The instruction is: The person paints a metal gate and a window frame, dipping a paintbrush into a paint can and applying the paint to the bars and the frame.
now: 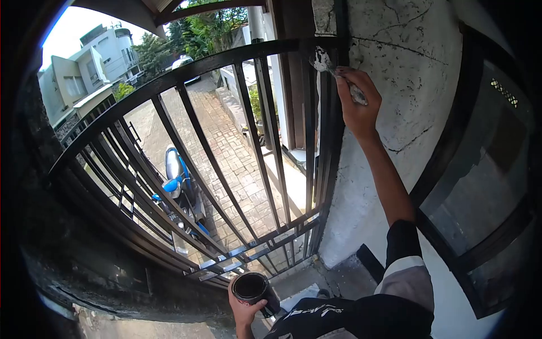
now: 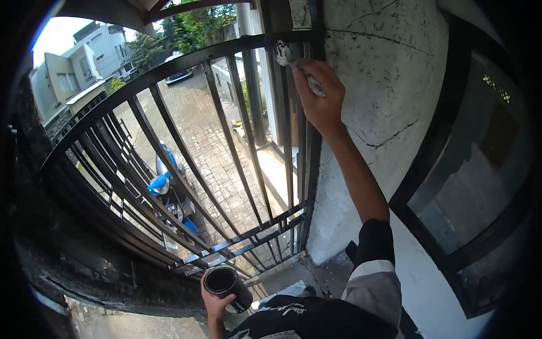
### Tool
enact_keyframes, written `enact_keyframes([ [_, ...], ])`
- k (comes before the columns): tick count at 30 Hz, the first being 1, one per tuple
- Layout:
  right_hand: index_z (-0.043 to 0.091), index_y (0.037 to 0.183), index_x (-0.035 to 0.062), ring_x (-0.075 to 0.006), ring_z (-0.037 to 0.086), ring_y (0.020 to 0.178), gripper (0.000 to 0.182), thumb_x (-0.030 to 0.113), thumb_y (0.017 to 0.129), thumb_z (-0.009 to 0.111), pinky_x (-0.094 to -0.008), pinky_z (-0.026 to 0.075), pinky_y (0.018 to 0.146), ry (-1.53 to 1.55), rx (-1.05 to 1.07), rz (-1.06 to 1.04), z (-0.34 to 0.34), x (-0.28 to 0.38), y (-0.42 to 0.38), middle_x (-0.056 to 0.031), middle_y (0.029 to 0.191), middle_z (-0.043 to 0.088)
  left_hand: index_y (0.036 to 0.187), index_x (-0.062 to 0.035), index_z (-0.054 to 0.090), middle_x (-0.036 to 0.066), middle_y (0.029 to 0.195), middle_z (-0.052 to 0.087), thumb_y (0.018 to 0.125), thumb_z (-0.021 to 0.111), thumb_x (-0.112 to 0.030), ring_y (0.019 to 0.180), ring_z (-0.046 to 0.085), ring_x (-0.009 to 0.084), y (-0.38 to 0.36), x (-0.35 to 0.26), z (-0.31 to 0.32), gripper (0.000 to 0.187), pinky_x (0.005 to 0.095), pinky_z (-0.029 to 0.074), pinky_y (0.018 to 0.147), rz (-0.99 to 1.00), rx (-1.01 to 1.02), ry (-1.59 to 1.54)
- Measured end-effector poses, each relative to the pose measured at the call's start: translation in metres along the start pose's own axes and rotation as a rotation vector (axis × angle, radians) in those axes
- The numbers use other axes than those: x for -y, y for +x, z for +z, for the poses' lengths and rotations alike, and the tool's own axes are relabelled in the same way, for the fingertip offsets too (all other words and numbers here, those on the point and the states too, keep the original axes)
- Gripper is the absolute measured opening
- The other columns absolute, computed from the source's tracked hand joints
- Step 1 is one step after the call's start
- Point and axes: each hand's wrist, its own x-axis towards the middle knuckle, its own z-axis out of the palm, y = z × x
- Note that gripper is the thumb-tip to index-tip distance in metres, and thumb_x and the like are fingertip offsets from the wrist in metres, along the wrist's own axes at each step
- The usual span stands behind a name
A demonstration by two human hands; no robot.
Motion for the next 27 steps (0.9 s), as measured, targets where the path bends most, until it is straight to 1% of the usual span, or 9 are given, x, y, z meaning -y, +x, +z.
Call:
enact_keyframes([
  [1, 0.069, 0.098, -0.0013, -0.0213, 0.069, 0.091, 0.013, -0.003, 0.085, 0.070, -0.0301, 0.053, 0.080, 0.099, -0.065, 0.124, 0.014, 0.002, -0.001, -0.0117, 0.099, 0.070, 0.138, 0.0019, 0.038, 0.015, 0.124, 0.057, 0.051, 0.096, -0.017, 0.116, 0.058, 0.0239, -0.006, 0.005, -0.009, 0.106, 0.0366, 0.045, 0.103, 0.014, -0.048, 0.013],
  [4, 0.068, 0.098, -0.0026, -0.0221, 0.068, 0.097, 0.010, -0.002, 0.089, 0.065, -0.0309, 0.052, 0.086, 0.118, -0.064, 0.063, 0.049, 0.012, 0.001, -0.0133, 0.102, 0.070, 0.137, 0.0020, 0.038, 0.014, 0.124, 0.057, 0.051, 0.096, -0.017, 0.116, 0.057, 0.0236, -0.017, 0.011, -0.028, 0.106, 0.0364, 0.045, 0.104, 0.034, -0.149, -0.037],
  [8, 0.067, 0.096, -0.0027, -0.0218, 0.068, 0.095, 0.007, -0.001, 0.090, 0.064, -0.0305, 0.052, 0.084, 0.097, 0.033, 0.044, 0.086, 0.012, -0.017, -0.0136, 0.101, 0.070, 0.137, 0.0018, 0.038, 0.013, 0.124, 0.057, 0.051, 0.095, -0.016, 0.116, 0.057, 0.0235, -0.024, 0.007, -0.042, 0.104, 0.0361, 0.045, 0.104, 0.025, -0.205, -0.066],
  [10, 0.066, 0.095, -0.0034, -0.0220, 0.069, 0.092, 0.006, -0.001, 0.090, 0.063, -0.0305, 0.053, 0.081, 0.085, 0.049, 0.011, 0.085, 0.013, -0.037, -0.0144, 0.099, 0.070, 0.137, 0.0017, 0.038, 0.013, 0.124, 0.057, 0.052, 0.094, -0.014, 0.116, 0.057, 0.0234, -0.024, 0.000, -0.049, 0.104, 0.0360, 0.045, 0.103, 0.026, -0.220, -0.063],
  [12, 0.066, 0.094, -0.0029, -0.0248, 0.069, 0.085, 0.008, -0.003, 0.086, 0.065, -0.0317, 0.053, 0.076, 0.070, 0.065, 0.118, 0.079, 0.016, -0.060, -0.0148, 0.095, 0.068, 0.138, 0.0016, 0.038, 0.013, 0.124, 0.057, 0.051, 0.093, -0.011, 0.116, 0.058, 0.0233, -0.023, -0.005, -0.057, 0.104, 0.0361, 0.045, 0.103, 0.047, -0.210, -0.030],
  [16, 0.066, 0.094, -0.0028, -0.0261, 0.069, 0.085, 0.009, -0.003, 0.085, 0.065, -0.0328, 0.054, 0.076, 0.068, 0.169, 0.098, 0.064, 0.034, -0.098, -0.0148, 0.094, 0.068, 0.138, 0.0015, 0.038, 0.013, 0.124, 0.057, 0.050, 0.092, -0.009, 0.115, 0.058, 0.0240, -0.021, -0.011, -0.069, 0.104, 0.0369, 0.046, 0.103, 0.043, -0.221, -0.064],
  [22, 0.066, 0.091, -0.0029, -0.0296, 0.069, 0.085, 0.008, -0.002, 0.084, 0.066, -0.0348, 0.054, 0.076, 0.000, 0.426, 0.239, 0.031, 0.062, -0.177, -0.0155, 0.091, 0.067, 0.139, 0.0016, 0.037, 0.014, 0.124, 0.057, 0.051, 0.093, -0.012, 0.116, 0.058, 0.0241, -0.014, 0.003, -0.080, 0.105, 0.0375, 0.045, 0.103, 0.047, -0.167, -0.074],
  [25, 0.067, 0.090, -0.0034, -0.0305, 0.068, 0.083, 0.006, -0.001, 0.084, 0.067, -0.0352, 0.053, 0.074, 0.060, 0.641, 0.358, 0.010, 0.077, -0.227, -0.0158, 0.089, 0.067, 0.139, 0.0021, 0.037, 0.014, 0.124, 0.058, 0.051, 0.095, -0.015, 0.116, 0.058, 0.0237, -0.011, 0.010, -0.083, 0.106, 0.0370, 0.045, 0.104, 0.031, -0.129, -0.061],
  [27, 0.067, 0.089, -0.0040, -0.0305, 0.068, 0.080, 0.006, 0.000, 0.085, 0.067, -0.0356, 0.053, 0.072, 0.099, 0.870, 0.510, 0.002, 0.087, -0.239, -0.0155, 0.087, 0.067, 0.139, 0.0023, 0.038, 0.013, 0.123, 0.059, 0.052, 0.095, -0.016, 0.116, 0.058, 0.0234, -0.011, 0.007, -0.083, 0.106, 0.0367, 0.044, 0.104, 0.044, -0.100, -0.065],
])
